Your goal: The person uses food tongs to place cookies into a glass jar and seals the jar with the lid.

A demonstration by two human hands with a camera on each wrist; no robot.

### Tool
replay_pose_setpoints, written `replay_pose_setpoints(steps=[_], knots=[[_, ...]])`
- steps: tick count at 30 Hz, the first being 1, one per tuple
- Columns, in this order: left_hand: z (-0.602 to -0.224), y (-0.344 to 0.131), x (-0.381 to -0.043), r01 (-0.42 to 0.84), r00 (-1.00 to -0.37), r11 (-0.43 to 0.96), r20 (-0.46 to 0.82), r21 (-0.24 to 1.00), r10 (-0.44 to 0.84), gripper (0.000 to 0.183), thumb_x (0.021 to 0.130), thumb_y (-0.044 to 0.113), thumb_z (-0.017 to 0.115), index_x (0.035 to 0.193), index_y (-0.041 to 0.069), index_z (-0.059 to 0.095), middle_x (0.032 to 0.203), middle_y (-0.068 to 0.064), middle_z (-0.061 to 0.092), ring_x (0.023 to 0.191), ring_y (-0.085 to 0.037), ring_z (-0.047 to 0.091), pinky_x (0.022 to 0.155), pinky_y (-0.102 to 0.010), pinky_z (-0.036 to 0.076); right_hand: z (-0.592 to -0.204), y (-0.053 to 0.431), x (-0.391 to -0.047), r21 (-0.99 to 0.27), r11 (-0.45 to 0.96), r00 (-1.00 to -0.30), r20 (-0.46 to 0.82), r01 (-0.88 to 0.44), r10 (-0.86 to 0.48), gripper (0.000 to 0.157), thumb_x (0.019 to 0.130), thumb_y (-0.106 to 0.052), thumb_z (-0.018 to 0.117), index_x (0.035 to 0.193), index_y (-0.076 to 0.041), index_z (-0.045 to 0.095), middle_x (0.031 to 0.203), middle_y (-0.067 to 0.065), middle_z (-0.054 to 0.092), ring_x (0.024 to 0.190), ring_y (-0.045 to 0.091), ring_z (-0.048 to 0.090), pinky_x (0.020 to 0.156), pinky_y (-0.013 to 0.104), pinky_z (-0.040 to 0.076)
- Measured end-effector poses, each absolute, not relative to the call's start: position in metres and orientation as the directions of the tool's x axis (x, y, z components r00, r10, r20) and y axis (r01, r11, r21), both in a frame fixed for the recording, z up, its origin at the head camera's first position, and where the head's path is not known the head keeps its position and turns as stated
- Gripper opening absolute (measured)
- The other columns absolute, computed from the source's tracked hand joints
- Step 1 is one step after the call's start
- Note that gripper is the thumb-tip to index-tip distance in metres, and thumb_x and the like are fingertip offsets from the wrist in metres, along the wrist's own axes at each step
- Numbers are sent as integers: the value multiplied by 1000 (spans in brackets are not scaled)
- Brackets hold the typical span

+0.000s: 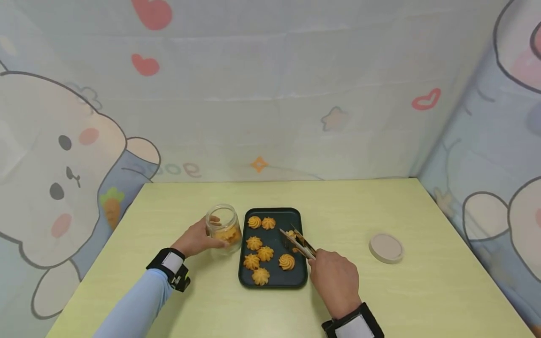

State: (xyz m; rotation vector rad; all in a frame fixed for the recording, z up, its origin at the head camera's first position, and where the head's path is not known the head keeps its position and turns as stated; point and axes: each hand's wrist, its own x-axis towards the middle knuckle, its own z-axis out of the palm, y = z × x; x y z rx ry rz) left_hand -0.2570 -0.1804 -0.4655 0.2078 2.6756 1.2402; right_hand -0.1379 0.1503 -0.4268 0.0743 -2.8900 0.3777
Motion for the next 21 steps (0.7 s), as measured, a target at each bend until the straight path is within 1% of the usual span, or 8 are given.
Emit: replay_pose_setpoints(steps=[5, 10, 16, 21], knots=[[-464, -181, -256, 59, -972, 638, -101, 768, 212, 84, 67, 37, 84, 134, 4, 45, 130, -20, 57, 119, -35, 50, 94, -53, 46, -427, 152, -138, -252, 965, -972, 233, -77, -17, 19, 83, -23, 70, 71, -11, 63, 52, 6, 57, 43, 22, 50, 34, 39, 36], [-465, -181, -256, 58, -972, 641, -104, 765, 212, 83, 67, 37, 84, 133, 5, 45, 131, -21, 57, 119, -36, 49, 95, -54, 45, -426, 155, -138, -252, 965, -967, 256, -80, -13, 11, 84, -21, 70, 78, -11, 68, 54, 5, 60, 43, 22, 50, 34, 39, 37], [-462, -180, -254, 51, -971, 626, -108, 778, 213, 84, 67, 35, 85, 133, 4, 45, 132, -21, 56, 122, -38, 47, 96, -55, 44, -419, 156, -139, -260, 962, -962, 272, -86, -13, 10, 84, -20, 70, 83, -10, 71, 53, 5, 59, 42, 20, 48, 33, 36, 35], [-461, -180, -255, 51, -971, 618, -105, 784, 214, 84, 66, 35, 85, 133, 4, 45, 133, -22, 55, 123, -39, 46, 97, -56, 43, -410, 154, -140, -265, 958, -951, 308, -108, -22, 10, 83, -20, 71, 83, -10, 71, 51, 3, 56, 41, 18, 45, 33, 34, 33]])
